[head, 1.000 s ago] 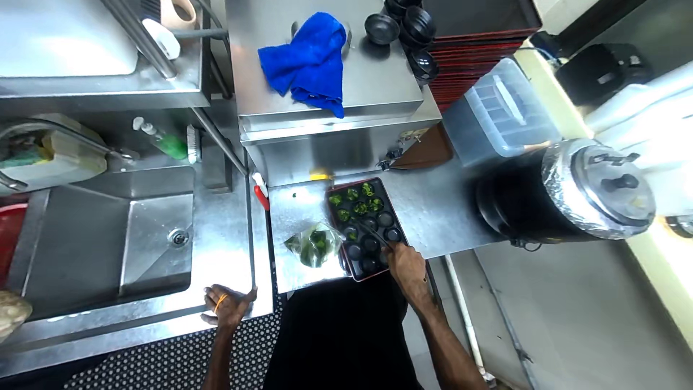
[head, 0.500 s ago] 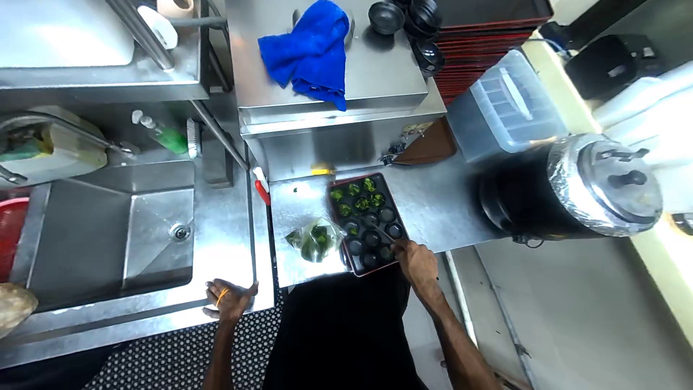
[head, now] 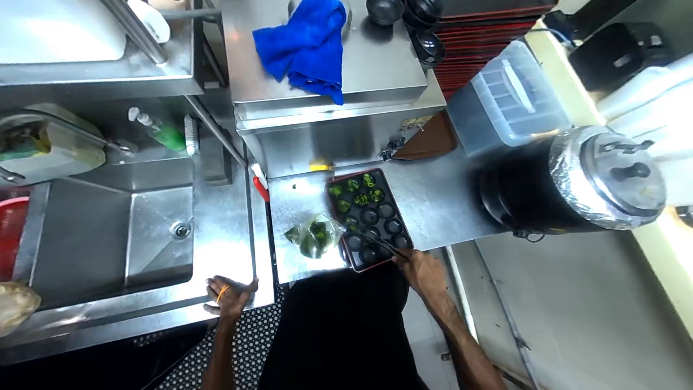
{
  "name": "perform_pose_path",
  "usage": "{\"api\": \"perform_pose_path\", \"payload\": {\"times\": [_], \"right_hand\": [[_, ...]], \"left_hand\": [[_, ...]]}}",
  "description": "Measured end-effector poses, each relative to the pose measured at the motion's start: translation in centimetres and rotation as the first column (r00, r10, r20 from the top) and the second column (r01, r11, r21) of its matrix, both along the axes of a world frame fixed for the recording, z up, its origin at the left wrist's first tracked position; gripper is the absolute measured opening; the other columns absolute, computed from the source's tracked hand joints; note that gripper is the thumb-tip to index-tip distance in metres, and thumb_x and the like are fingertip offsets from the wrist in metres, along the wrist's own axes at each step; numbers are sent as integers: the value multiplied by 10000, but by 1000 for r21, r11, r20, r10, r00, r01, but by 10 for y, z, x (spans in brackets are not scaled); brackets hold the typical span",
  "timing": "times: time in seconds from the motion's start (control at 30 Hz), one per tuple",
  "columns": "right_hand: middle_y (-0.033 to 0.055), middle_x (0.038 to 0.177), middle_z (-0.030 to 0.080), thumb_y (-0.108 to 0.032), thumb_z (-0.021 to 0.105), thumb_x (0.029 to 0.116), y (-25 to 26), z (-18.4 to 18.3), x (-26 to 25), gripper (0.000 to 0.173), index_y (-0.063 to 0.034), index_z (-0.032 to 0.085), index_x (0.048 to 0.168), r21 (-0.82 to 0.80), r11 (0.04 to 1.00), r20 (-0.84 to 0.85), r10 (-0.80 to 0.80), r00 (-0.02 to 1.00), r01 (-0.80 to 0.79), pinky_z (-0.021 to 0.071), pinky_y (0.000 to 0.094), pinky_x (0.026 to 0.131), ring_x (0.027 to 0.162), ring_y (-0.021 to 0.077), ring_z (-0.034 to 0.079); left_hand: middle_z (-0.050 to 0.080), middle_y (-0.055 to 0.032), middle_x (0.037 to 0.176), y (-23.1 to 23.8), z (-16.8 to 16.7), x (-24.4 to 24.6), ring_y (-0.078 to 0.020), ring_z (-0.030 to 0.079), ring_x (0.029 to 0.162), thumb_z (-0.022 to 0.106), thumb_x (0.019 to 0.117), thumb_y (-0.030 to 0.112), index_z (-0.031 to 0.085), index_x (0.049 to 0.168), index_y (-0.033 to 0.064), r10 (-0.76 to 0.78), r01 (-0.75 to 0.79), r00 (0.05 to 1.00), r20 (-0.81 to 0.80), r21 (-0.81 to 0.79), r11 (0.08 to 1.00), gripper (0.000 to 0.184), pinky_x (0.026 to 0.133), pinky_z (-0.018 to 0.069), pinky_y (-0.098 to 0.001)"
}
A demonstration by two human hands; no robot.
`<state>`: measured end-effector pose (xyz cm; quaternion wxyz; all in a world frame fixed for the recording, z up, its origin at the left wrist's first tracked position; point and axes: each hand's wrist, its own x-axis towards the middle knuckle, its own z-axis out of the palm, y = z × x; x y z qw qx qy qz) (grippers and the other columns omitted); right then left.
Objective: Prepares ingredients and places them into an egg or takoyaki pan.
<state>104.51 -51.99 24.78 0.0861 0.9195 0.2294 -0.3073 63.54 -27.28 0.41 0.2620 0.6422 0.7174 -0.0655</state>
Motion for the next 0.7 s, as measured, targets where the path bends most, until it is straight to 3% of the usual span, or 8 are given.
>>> {"api": "perform_pose_path", "payload": {"times": [0.23,0.4,0.53,0.6,0.63,0.67,0.7], "right_hand": [[141,1133,750,-459,506,1057,8,-16,-3,364,-270,716,1287,-15,999,41,42,998,-42,545,601,871,1063,375,710],[-4,983,794,-456,566,1042,3,-22,11,317,-254,777,1165,176,984,-125,-17,992,39,537,552,860,941,232,741],[40,1061,783,-473,561,1032,6,-33,15,343,-271,756,1229,97,994,-78,-32,996,40,543,554,899,1021,277,730],[64,1098,775,-495,565,1020,5,-35,17,356,-287,745,1247,85,996,-47,-32,998,36,540,579,903,1055,309,721],[74,1098,773,-498,570,1018,3,-33,18,357,-283,745,1244,101,994,-37,-36,999,39,537,587,898,1055,321,718],[79,1093,773,-502,574,1018,2,-30,18,362,-284,744,1250,124,991,-32,-41,999,44,537,592,897,1054,326,716],[85,1083,773,-498,580,1016,1,-26,17,364,-278,747,1254,162,986,-29,-44,999,48,535,600,892,1043,334,716]], "left_hand": [[-57,-217,1708,-2,2,-1,-374,-69,1581,772,629,796,32,1634,-2,-20,20,1000,-6,28,999,1482,1142,-50,-774],[-39,-216,1709,-1,11,4,-386,-59,1580,798,634,767,58,1634,-4,-3,3,1000,-12,12,1000,1463,1139,-36,-782],[-53,-203,1712,-1,1,0,-359,-65,1584,772,621,807,27,1637,9,-11,12,1000,-19,20,1000,1491,1145,-39,-770],[-40,-213,1709,-8,-2,-1,-359,-71,1583,700,627,877,31,1635,4,-36,37,999,-9,134,990,1491,1146,-61,-764],[56,-266,1690,-18,12,5,-404,-10,1577,643,660,897,120,1615,-45,-71,56,997,38,302,952,1439,1139,-77,-768],[218,-361,1617,-30,54,23,-491,114,1542,639,726,833,276,1543,-136,-116,49,987,115,471,881,1319,1134,-78,-768],[240,-422,1575,-39,153,54,-546,134,1514,663,838,680,303,1497,-202,-139,90,981,139,310,947,1158,1139,-53,-757]]}}
